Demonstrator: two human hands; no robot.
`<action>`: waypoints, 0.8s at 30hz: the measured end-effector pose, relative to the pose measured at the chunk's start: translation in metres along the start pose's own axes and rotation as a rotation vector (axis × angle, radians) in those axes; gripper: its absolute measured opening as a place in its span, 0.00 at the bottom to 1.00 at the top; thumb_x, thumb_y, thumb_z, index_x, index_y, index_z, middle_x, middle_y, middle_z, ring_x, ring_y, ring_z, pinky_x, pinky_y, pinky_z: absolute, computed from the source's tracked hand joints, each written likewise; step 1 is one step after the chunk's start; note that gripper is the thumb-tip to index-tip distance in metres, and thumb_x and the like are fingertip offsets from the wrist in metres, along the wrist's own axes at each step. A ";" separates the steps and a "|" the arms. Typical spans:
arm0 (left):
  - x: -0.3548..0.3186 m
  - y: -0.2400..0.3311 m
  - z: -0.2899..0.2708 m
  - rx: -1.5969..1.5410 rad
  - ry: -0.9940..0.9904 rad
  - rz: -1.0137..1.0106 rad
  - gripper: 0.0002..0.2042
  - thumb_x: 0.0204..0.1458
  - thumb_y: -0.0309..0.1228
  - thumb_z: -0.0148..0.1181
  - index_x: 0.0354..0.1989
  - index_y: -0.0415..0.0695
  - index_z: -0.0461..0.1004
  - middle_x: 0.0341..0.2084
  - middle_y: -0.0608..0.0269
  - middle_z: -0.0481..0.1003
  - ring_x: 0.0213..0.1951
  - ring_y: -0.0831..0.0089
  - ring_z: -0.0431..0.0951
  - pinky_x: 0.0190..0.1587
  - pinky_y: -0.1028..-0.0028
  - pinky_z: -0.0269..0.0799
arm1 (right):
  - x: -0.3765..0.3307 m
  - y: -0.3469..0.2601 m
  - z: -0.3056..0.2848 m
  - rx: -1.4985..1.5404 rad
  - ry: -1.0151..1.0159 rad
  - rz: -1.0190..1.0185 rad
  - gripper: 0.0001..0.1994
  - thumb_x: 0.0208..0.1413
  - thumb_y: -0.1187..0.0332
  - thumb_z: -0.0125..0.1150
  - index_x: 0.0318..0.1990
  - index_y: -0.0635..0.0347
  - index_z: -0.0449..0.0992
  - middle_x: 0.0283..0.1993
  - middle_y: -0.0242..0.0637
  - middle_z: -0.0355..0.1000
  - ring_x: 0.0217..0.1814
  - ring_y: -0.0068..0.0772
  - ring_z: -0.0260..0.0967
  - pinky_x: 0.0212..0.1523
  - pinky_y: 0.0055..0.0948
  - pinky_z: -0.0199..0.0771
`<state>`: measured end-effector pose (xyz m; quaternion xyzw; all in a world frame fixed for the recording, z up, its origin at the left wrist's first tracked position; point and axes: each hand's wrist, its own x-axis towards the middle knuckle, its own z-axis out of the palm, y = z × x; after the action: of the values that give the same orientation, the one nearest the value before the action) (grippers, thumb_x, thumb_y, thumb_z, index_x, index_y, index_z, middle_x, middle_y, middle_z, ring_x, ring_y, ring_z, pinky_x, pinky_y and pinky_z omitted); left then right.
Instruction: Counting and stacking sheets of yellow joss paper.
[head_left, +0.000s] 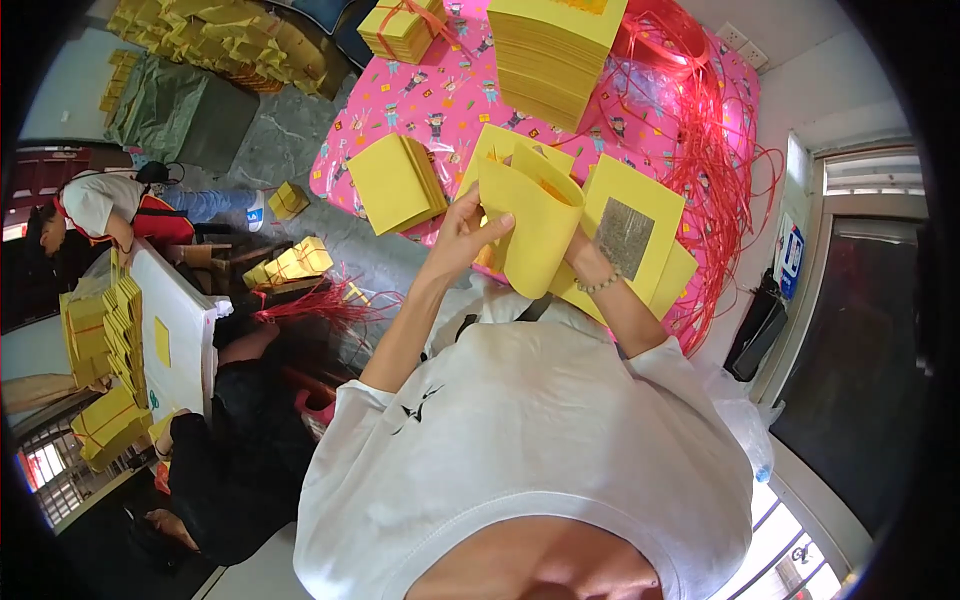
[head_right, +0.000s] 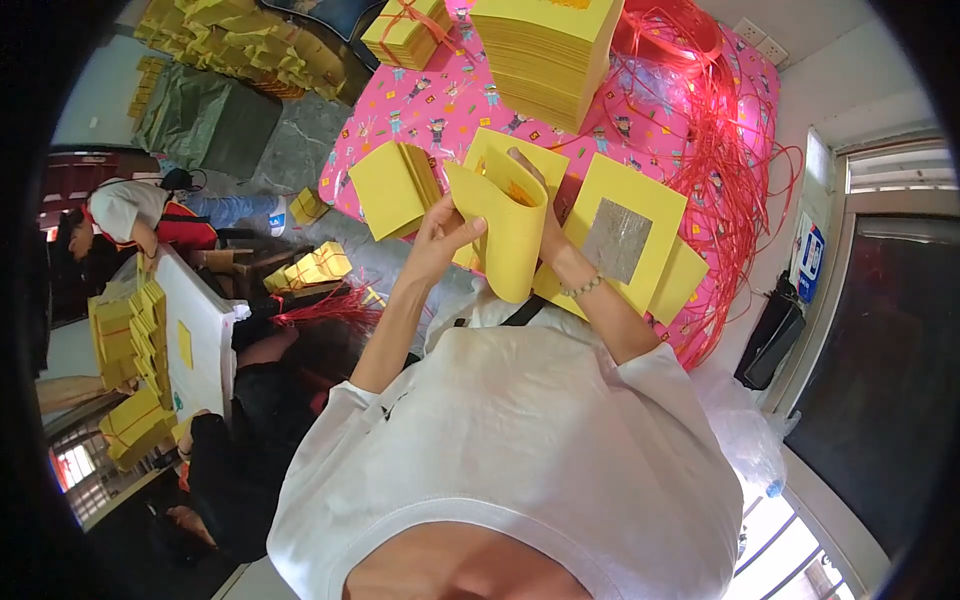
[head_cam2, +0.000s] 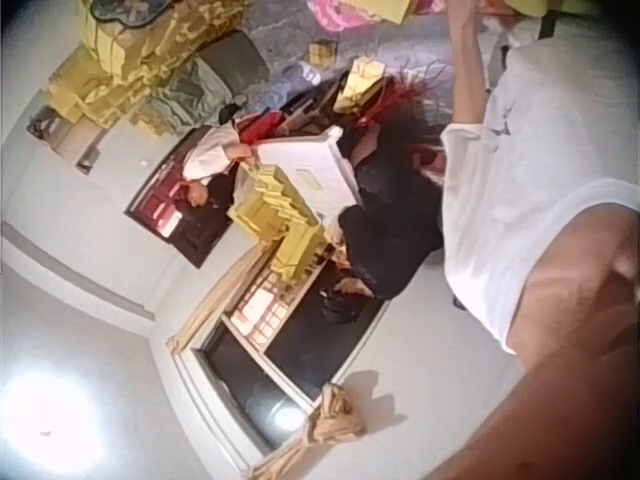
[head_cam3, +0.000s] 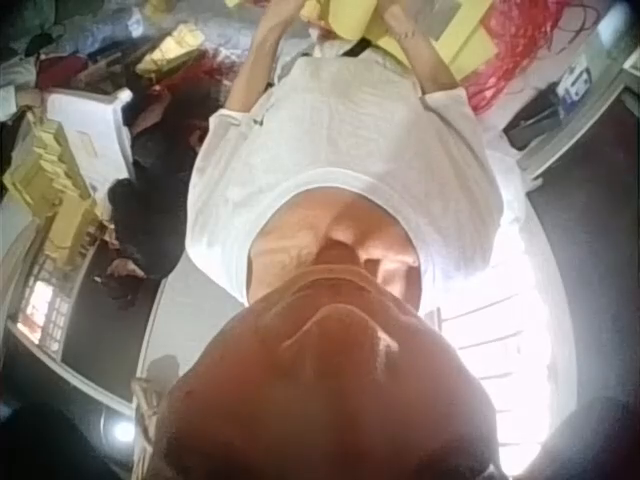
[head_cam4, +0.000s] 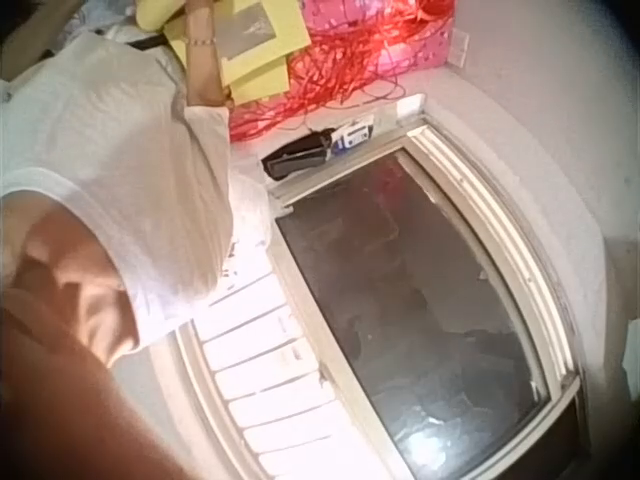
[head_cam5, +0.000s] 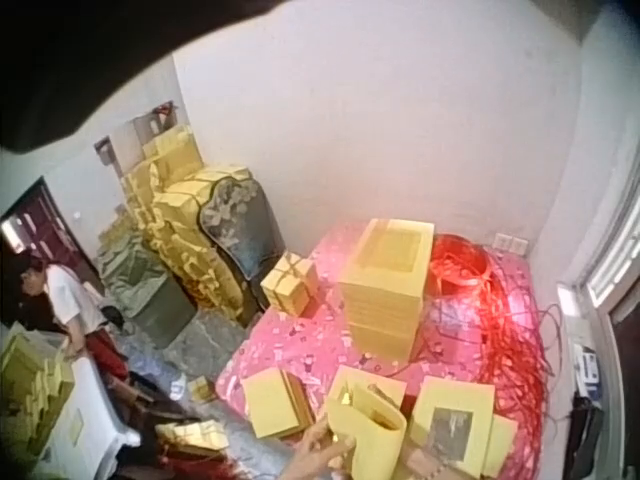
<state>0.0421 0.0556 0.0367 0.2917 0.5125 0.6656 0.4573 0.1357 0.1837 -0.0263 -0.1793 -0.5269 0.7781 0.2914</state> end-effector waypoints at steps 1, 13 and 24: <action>0.000 -0.001 0.000 0.000 -0.001 0.000 0.22 0.51 0.27 0.61 0.54 0.39 0.66 0.49 0.64 0.69 0.51 0.75 0.69 0.56 0.74 0.61 | 0.000 -0.003 0.000 0.021 0.018 0.025 0.25 0.64 0.48 0.34 0.49 0.60 0.68 0.45 0.33 0.69 0.47 0.23 0.66 0.46 0.25 0.70; 0.007 0.006 0.010 -0.122 0.129 -0.092 0.19 0.50 0.27 0.62 0.51 0.38 0.67 0.43 0.64 0.74 0.43 0.77 0.74 0.47 0.76 0.69 | -0.007 -0.058 -0.014 0.248 0.197 0.311 0.22 0.64 0.52 0.42 0.54 0.62 0.64 0.49 0.33 0.68 0.51 0.25 0.66 0.49 0.25 0.68; 0.026 0.014 0.014 0.046 0.181 -0.150 0.24 0.54 0.28 0.55 0.58 0.39 0.55 0.46 0.55 0.70 0.47 0.74 0.71 0.47 0.74 0.69 | -0.012 -0.076 -0.013 -0.189 0.027 0.310 0.21 0.55 0.66 0.58 0.54 0.68 0.64 0.48 0.38 0.70 0.48 0.26 0.69 0.47 0.25 0.70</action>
<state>0.0396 0.0840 0.0519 0.2017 0.5870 0.6414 0.4509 0.1724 0.2062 0.0389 -0.2952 -0.5600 0.7581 0.1568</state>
